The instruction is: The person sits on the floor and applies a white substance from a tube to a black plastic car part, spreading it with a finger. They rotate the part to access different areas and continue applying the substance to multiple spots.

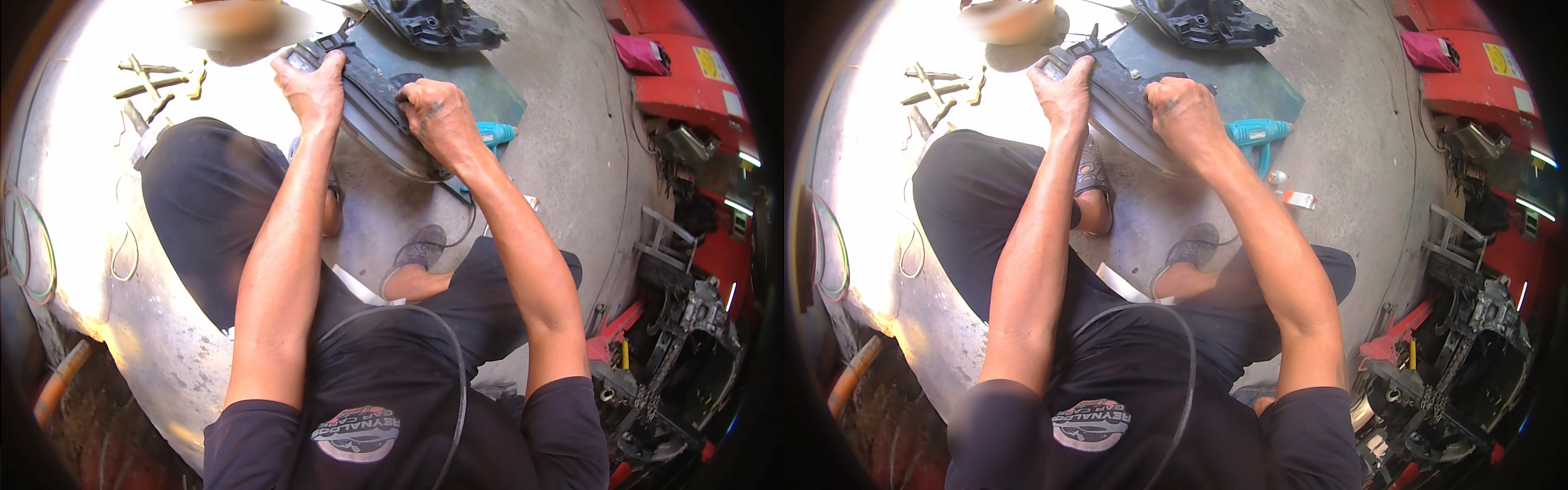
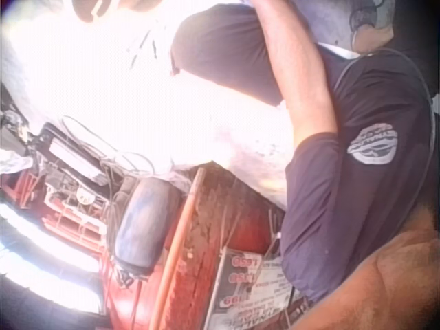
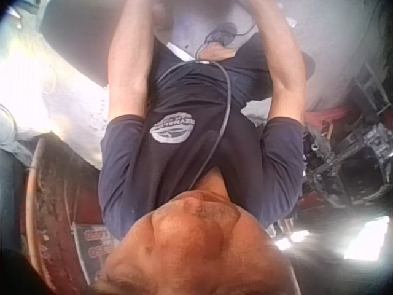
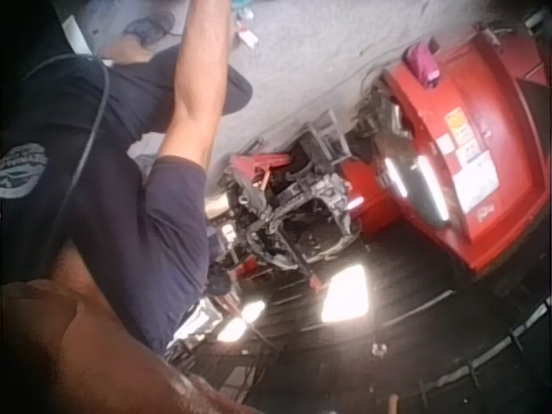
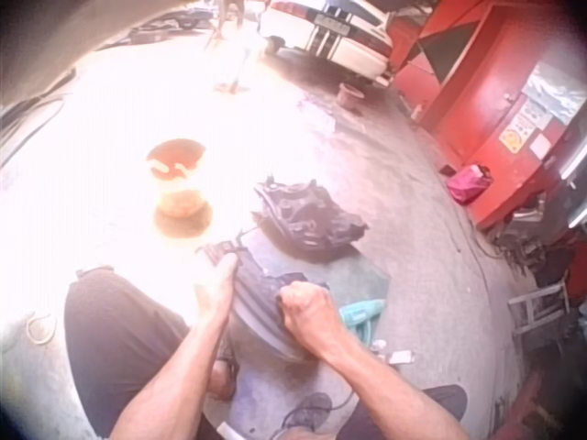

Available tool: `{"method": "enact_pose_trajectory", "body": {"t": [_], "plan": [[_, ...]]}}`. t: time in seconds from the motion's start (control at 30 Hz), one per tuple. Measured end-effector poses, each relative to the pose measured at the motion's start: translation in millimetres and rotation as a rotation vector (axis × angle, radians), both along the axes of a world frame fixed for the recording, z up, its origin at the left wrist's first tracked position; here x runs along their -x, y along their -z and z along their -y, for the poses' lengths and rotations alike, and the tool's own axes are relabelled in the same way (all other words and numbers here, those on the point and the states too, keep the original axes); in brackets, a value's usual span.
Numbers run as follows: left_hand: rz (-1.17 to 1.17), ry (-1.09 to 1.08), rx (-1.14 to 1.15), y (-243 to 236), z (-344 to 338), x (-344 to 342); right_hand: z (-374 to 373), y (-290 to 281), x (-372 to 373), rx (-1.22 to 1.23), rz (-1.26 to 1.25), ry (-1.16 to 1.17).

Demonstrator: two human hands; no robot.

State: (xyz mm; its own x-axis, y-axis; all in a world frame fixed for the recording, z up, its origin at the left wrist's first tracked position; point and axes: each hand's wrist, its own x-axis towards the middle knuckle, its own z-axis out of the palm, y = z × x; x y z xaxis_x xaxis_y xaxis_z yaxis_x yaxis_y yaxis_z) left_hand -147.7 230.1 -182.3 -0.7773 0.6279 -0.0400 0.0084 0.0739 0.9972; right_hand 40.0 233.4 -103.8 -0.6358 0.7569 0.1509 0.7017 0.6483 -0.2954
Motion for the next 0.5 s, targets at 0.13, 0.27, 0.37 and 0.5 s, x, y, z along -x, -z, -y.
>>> {"method": "enact_pose_trajectory", "body": {"t": [0.13,0.27,0.37,0.5], "plan": [[0.011,0.008,0.002,-1.5,0.5,-1.0,-0.6,-1.1,-0.7,0.001,0.02,0.005],[0.011,0.012,-0.002,-0.4,0.0,-0.3,0.1,-3.6,0.5,0.023,0.002,0.025],[0.001,0.01,-0.007,-0.9,-0.1,0.4,-0.2,-3.0,0.6,0.035,0.01,0.026],[-0.023,-0.002,0.013,-0.9,0.0,0.4,-1.5,0.0,-1.3,0.028,0.01,0.015]]}}
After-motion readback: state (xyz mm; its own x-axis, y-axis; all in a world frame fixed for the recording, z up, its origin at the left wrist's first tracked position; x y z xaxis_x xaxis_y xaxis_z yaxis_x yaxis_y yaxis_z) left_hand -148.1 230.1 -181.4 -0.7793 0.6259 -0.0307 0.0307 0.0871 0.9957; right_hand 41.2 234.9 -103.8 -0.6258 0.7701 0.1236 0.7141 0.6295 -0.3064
